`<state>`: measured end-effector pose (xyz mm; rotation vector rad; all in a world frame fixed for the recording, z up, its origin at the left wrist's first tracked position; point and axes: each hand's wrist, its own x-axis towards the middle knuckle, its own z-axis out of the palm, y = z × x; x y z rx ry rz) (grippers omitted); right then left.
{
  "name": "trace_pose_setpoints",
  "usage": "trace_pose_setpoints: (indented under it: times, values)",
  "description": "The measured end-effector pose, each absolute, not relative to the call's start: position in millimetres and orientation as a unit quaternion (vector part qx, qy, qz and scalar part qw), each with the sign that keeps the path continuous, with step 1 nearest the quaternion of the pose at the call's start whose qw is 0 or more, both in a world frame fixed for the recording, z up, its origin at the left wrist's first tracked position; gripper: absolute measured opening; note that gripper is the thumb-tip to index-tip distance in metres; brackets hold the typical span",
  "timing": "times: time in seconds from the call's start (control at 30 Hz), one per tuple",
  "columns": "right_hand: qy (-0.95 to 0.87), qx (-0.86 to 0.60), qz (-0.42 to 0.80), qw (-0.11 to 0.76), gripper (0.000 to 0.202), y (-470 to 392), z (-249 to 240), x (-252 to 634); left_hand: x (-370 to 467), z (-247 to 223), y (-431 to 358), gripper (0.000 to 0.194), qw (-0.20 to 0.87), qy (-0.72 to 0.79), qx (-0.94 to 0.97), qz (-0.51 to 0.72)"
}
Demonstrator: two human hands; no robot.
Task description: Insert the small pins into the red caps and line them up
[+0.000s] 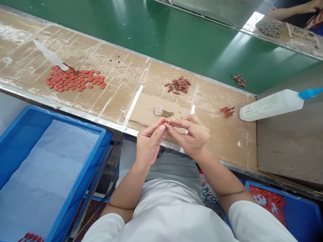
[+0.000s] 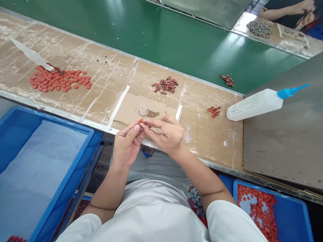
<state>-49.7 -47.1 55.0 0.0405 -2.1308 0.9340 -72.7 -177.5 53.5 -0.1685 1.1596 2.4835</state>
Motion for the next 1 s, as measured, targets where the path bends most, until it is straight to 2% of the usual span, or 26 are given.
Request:
trace_pose_setpoints:
  times: [0.2,0.47,0.6,1.0]
  values:
    - [-0.855,0.043,0.331,0.397,0.018,-44.1,56.5,-51.0,-75.0,51.0,-174.7,0.03,0.194,0.403,-0.067,0.892]
    - [-0.837,0.133,0.262,0.461,0.021,-47.5,51.2,-54.3,-77.3,47.2,-172.0,0.03,0.168,0.433,-0.101,0.88]
    - [-0.862,0.115,0.23,0.436,0.014,-46.8,45.3,-54.3,-79.5,43.4,-171.9,0.03,0.156,0.454,-0.11,0.87]
    - [-0.886,0.145,0.203,0.391,0.018,-49.3,48.5,-62.7,-91.7,37.6,-178.1,0.029,0.165,0.437,-0.122,0.876]
